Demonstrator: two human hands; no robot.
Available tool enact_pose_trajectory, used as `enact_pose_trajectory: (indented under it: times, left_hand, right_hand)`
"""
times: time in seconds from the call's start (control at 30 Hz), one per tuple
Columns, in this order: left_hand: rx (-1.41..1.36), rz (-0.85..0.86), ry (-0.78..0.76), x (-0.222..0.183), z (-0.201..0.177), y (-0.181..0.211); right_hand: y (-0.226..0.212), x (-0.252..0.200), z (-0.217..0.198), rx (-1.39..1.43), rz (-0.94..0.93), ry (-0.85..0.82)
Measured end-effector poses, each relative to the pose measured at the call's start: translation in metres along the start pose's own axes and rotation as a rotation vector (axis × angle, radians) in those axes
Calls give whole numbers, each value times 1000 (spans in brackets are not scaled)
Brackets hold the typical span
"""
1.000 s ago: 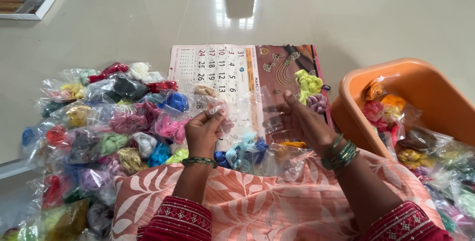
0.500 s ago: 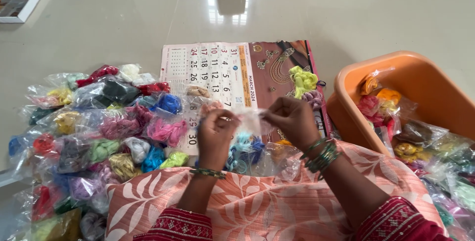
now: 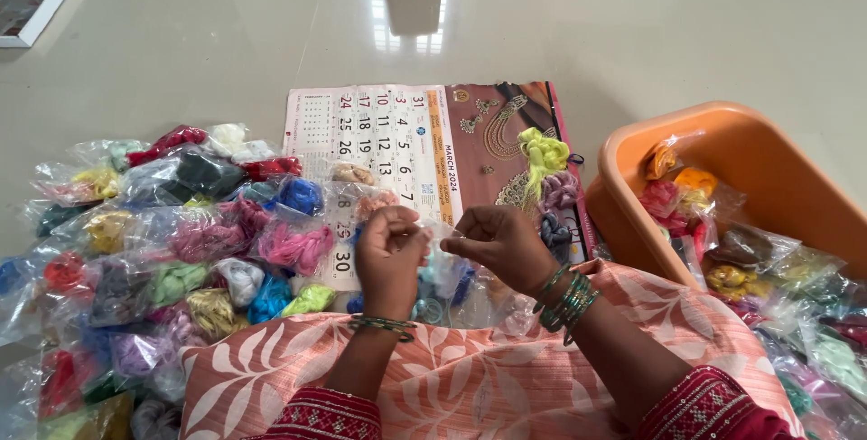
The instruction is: The person sits on the floor and picks up small skeins of colorful yarn one at a time, stretching and folding each skein by hand. They place the skeins into small clear plastic bags and set the bagged skeins in a pile beside an orange tub.
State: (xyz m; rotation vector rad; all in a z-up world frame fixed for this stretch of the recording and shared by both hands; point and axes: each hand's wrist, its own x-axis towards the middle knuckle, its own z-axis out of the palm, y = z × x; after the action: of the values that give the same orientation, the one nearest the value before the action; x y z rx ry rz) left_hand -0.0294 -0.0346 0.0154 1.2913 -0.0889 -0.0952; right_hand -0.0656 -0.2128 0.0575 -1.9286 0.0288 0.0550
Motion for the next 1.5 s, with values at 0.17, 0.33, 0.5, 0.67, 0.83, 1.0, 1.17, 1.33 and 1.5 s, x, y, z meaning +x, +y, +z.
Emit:
enact_pose_trajectory:
  times: [0.17, 0.33, 0.5, 0.67, 0.83, 1.0, 1.17, 1.33, 1.5]
  left_hand:
    - [-47, -14, 88, 5, -8, -1]
    - [54, 95, 76, -5, -3, 9]
    - [688, 451, -98, -22, 9, 38]
    - [719, 501, -13, -24, 17, 47]
    - [706, 95, 92, -20, 12, 43]
    - [720, 212, 60, -17, 5, 34]
    - [668, 152, -24, -17, 7, 28]
    - [709, 143, 5, -11, -2, 19]
    - [694, 178, 48, -9, -7, 25]
  right_hand:
    - [-10, -2, -6, 63, -15, -112]
    - [1, 2, -1, 165, 64, 32]
    - [1, 1, -1, 33, -46, 191]
    - [-2, -3, 9, 143, -81, 123]
    - [-16, -11, 17, 118, -138, 65]
    - [-21, -10, 20, 146, -100, 186]
    - [-13, -8, 13, 74, -70, 243]
    - [-1, 12, -4, -98, -60, 135]
    - [114, 65, -48, -310, 93, 32]
